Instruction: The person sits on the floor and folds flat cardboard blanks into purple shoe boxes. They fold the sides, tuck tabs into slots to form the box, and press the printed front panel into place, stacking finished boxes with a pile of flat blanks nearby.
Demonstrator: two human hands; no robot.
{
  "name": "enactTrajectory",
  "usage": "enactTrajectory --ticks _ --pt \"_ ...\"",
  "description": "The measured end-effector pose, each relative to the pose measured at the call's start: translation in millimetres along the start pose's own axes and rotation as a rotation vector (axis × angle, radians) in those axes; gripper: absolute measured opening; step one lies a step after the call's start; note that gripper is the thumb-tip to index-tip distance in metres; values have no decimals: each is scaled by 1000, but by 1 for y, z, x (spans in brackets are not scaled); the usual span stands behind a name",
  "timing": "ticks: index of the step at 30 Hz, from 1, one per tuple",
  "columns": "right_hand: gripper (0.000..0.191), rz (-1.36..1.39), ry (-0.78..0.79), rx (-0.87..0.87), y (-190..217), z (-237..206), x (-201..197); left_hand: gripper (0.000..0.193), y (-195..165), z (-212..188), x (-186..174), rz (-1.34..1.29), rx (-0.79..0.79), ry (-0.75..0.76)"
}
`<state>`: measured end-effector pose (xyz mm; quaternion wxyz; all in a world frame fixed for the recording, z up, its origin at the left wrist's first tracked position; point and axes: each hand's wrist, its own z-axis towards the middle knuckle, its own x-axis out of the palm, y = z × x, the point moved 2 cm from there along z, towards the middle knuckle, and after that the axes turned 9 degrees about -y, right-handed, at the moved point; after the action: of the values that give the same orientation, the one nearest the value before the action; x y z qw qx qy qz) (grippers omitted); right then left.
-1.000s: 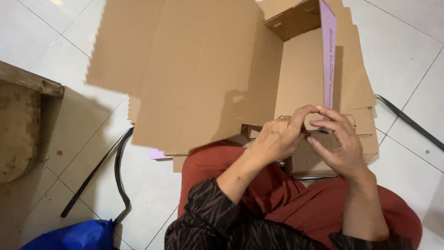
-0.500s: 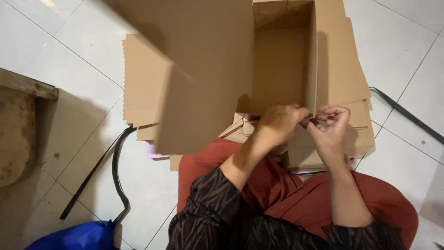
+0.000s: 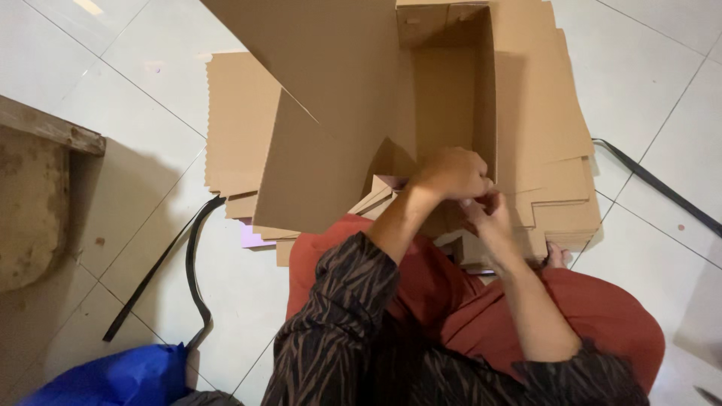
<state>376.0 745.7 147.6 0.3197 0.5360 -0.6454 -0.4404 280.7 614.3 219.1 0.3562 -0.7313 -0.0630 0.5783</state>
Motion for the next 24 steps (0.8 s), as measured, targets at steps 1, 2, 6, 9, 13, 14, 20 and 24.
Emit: enactTrajectory --ticks 1,2,6,9,13,14,20,24 --pt "41 -7 -15 -14 -1 -2 3 32 3 2 -1 -16 -49 60" --pt "39 43 -34 -6 -1 -3 7 32 6 4 -3 -31 -98 118" --pt "33 205 -68 43 0 -6 16 29 12 7 -4 -140 -77 124" --pt "26 309 -55 78 3 -9 16 29 13 6 -5 -187 -97 101" --pt "19 392 -74 116 6 -15 16 23 9 -2 -12 -400 -204 97" --pt "18 409 -68 119 6 -15 17 21 7 -5 -14 -469 -233 105" --pt "17 507 4 150 1 -20 10 23 -5 -11 -19 -325 -154 36" --pt "15 588 51 203 -2 -20 8 22 -10 -13 -21 -147 -12 -171"
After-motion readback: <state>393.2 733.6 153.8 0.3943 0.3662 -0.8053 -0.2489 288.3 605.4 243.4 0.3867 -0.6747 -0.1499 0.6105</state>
